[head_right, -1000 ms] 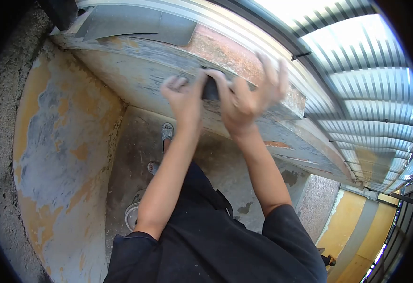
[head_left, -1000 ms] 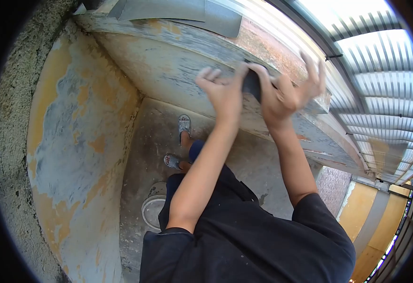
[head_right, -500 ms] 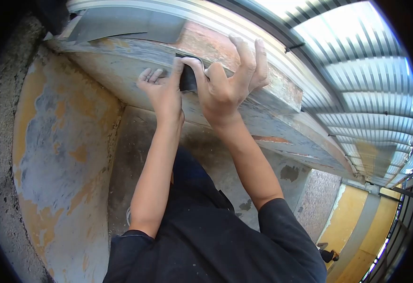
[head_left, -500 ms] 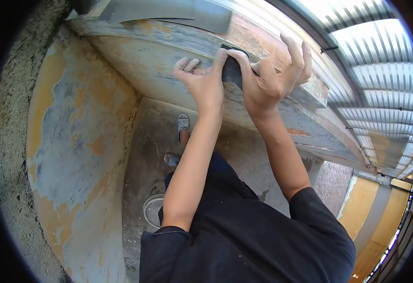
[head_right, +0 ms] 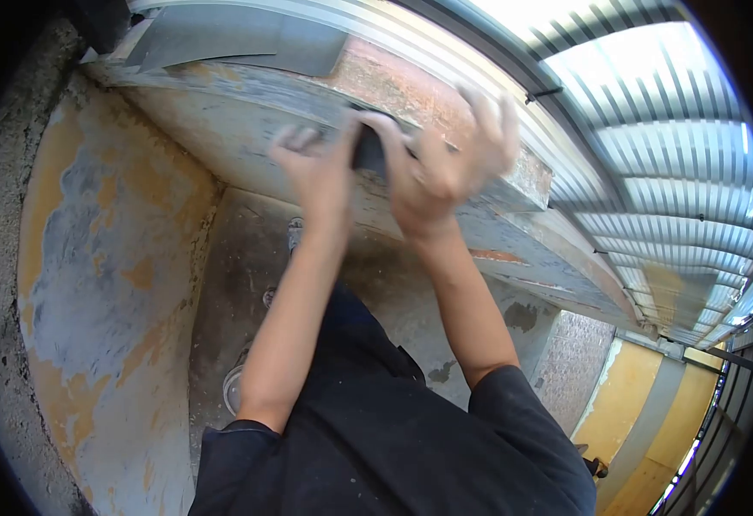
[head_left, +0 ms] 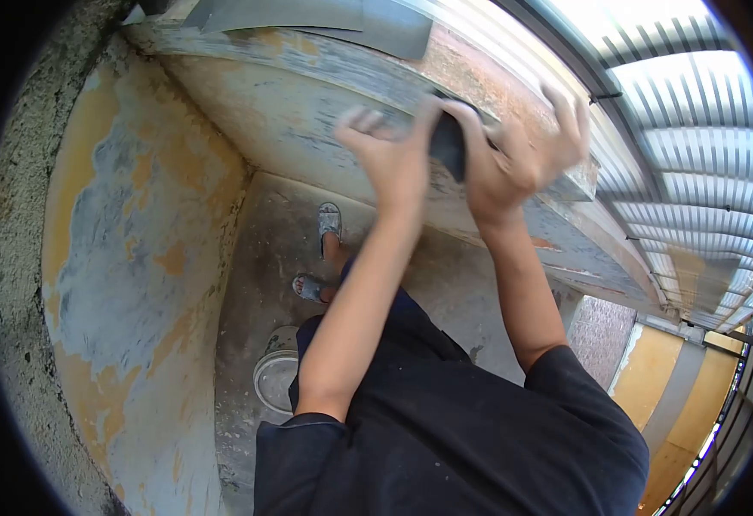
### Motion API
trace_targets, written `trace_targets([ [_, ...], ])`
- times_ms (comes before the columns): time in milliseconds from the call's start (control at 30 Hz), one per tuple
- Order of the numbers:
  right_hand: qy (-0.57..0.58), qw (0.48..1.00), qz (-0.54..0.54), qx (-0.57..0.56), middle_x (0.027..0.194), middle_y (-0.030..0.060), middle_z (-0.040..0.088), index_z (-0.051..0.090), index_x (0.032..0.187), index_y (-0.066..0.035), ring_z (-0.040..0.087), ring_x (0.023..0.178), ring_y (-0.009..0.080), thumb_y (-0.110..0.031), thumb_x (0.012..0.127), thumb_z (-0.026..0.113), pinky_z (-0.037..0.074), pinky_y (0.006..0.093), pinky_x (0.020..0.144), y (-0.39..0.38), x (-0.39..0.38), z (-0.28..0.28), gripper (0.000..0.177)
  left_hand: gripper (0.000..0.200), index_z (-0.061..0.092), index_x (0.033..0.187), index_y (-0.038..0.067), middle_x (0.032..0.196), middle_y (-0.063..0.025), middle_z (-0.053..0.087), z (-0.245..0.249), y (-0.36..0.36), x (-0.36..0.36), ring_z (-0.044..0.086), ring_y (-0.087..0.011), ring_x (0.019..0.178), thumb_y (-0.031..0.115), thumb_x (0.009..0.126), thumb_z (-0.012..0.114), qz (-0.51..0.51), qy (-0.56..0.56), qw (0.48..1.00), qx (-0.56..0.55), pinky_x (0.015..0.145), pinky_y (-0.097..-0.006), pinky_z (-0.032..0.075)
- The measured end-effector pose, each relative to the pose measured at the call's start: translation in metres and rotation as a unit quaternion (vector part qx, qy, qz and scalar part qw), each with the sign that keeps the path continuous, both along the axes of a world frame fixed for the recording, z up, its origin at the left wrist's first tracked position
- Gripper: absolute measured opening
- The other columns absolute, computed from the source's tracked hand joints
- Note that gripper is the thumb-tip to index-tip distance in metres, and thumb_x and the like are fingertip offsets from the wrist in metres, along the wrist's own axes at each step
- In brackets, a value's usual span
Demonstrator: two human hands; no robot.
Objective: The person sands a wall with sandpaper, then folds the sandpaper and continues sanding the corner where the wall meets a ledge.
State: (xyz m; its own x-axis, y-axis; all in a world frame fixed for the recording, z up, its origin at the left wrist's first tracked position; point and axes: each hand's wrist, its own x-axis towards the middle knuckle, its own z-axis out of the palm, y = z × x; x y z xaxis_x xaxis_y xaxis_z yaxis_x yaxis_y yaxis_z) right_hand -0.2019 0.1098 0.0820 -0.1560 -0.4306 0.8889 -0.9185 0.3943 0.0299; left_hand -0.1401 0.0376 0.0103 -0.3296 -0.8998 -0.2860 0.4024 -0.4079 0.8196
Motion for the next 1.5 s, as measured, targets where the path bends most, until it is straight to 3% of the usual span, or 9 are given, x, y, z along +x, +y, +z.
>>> trace_targets([
  [100, 0.005, 0.997, -0.070, 0.026, 0.138, 0.0226, 0.058, 0.064, 0.058, -0.003, 0.041, 0.140, 0.0459, -0.026, 0.070, 0.101, 0.031, 0.0599, 0.114, 0.031, -0.002, 0.006, 0.045, 0.100, 0.028, 0.142, 0.001, 0.127, -0.0131, 0.042, 0.001, 0.030, -0.010, 0.050, -0.0171, 0.103, 0.029, 0.078, 0.099, -0.030, -0.013, 0.999, 0.015, 0.089, -0.0312, 0.049],
  [200, 0.013, 1.000, 0.003, 0.020, 0.138, 0.0230, 0.058, 0.062, 0.058, -0.003, 0.041, 0.139, 0.0458, -0.026, 0.071, 0.100, 0.032, 0.0602, 0.113, -0.007, 0.003, 0.011, 0.047, 0.100, 0.028, 0.141, 0.002, 0.127, -0.0138, 0.042, 0.019, -0.004, 0.006, 0.051, -0.0166, 0.101, 0.028, 0.077, 0.100, -0.001, 0.023, 0.999, 0.036, 0.087, -0.0320, 0.050],
  [533, 0.007, 0.999, -0.033, 0.020, 0.129, 0.0178, 0.057, 0.061, 0.058, -0.003, 0.044, 0.134, 0.0426, -0.021, 0.071, 0.100, 0.035, 0.0569, 0.108, 0.019, -0.002, 0.009, 0.045, 0.104, 0.025, 0.147, -0.001, 0.140, -0.0201, 0.041, 0.008, 0.018, -0.003, 0.047, -0.0269, 0.128, 0.030, 0.080, 0.098, -0.027, -0.087, 0.995, -0.039, 0.113, -0.0405, 0.040],
  [700, 0.001, 1.000, 0.014, 0.001, 0.129, 0.0183, 0.057, 0.061, 0.059, -0.003, 0.044, 0.133, 0.0417, -0.021, 0.072, 0.099, 0.034, 0.0564, 0.109, -0.008, 0.002, 0.014, 0.044, 0.111, 0.022, 0.152, -0.003, 0.150, -0.0258, 0.037, 0.015, -0.011, 0.004, 0.039, -0.0331, 0.144, 0.032, 0.080, 0.098, 0.002, 0.030, 0.999, 0.012, 0.123, -0.0428, 0.033],
  [933, 0.011, 0.998, -0.062, 0.024, 0.127, 0.0186, 0.057, 0.062, 0.060, -0.003, 0.047, 0.128, 0.0401, -0.022, 0.071, 0.100, 0.035, 0.0534, 0.104, 0.028, 0.000, 0.014, 0.043, 0.109, 0.027, 0.150, -0.002, 0.145, -0.0211, 0.039, 0.009, 0.026, -0.005, 0.042, -0.0294, 0.134, 0.035, 0.078, 0.099, -0.025, -0.104, 0.993, -0.057, 0.117, -0.0412, 0.037],
  [1033, -0.008, 1.000, 0.015, 0.010, 0.128, 0.0187, 0.058, 0.062, 0.062, -0.004, 0.047, 0.129, 0.0389, -0.022, 0.071, 0.099, 0.034, 0.0510, 0.105, -0.003, 0.002, 0.011, 0.043, 0.108, 0.025, 0.151, -0.001, 0.145, -0.0197, 0.039, 0.019, -0.007, 0.010, 0.042, -0.0265, 0.131, 0.032, 0.079, 0.098, -0.015, -0.093, 0.995, -0.034, 0.113, -0.0383, 0.039],
  [1233, -0.006, 0.999, -0.046, 0.025, 0.124, 0.0170, 0.056, 0.066, 0.065, -0.004, 0.045, 0.128, 0.0413, -0.027, 0.074, 0.096, 0.035, 0.0539, 0.103, 0.044, -0.007, 0.004, 0.039, 0.108, 0.025, 0.150, 0.000, 0.135, -0.0155, 0.040, 0.007, 0.037, -0.008, 0.042, -0.0230, 0.121, 0.033, 0.078, 0.099, -0.071, -0.102, 0.992, -0.033, 0.109, -0.0380, 0.039],
  [1333, -0.003, 0.996, -0.077, 0.041, 0.120, 0.0151, 0.054, 0.065, 0.064, -0.004, 0.045, 0.126, 0.0399, -0.029, 0.075, 0.096, 0.035, 0.0524, 0.101, 0.042, -0.007, 0.003, 0.041, 0.115, 0.027, 0.149, -0.002, 0.136, -0.0198, 0.038, 0.007, 0.034, -0.006, 0.041, -0.0270, 0.124, 0.038, 0.072, 0.102, -0.033, -0.106, 0.993, -0.043, 0.107, -0.0427, 0.039],
  [1500, -0.022, 1.000, 0.003, -0.006, 0.124, 0.0168, 0.056, 0.065, 0.064, -0.005, 0.046, 0.126, 0.0402, -0.030, 0.074, 0.096, 0.032, 0.0544, 0.104, -0.006, 0.002, 0.002, 0.042, 0.101, 0.030, 0.141, 0.000, 0.127, -0.0130, 0.037, 0.022, -0.017, 0.013, 0.040, -0.0231, 0.119, 0.037, 0.078, 0.099, 0.014, -0.011, 1.000, -0.015, 0.105, -0.0364, 0.039],
])
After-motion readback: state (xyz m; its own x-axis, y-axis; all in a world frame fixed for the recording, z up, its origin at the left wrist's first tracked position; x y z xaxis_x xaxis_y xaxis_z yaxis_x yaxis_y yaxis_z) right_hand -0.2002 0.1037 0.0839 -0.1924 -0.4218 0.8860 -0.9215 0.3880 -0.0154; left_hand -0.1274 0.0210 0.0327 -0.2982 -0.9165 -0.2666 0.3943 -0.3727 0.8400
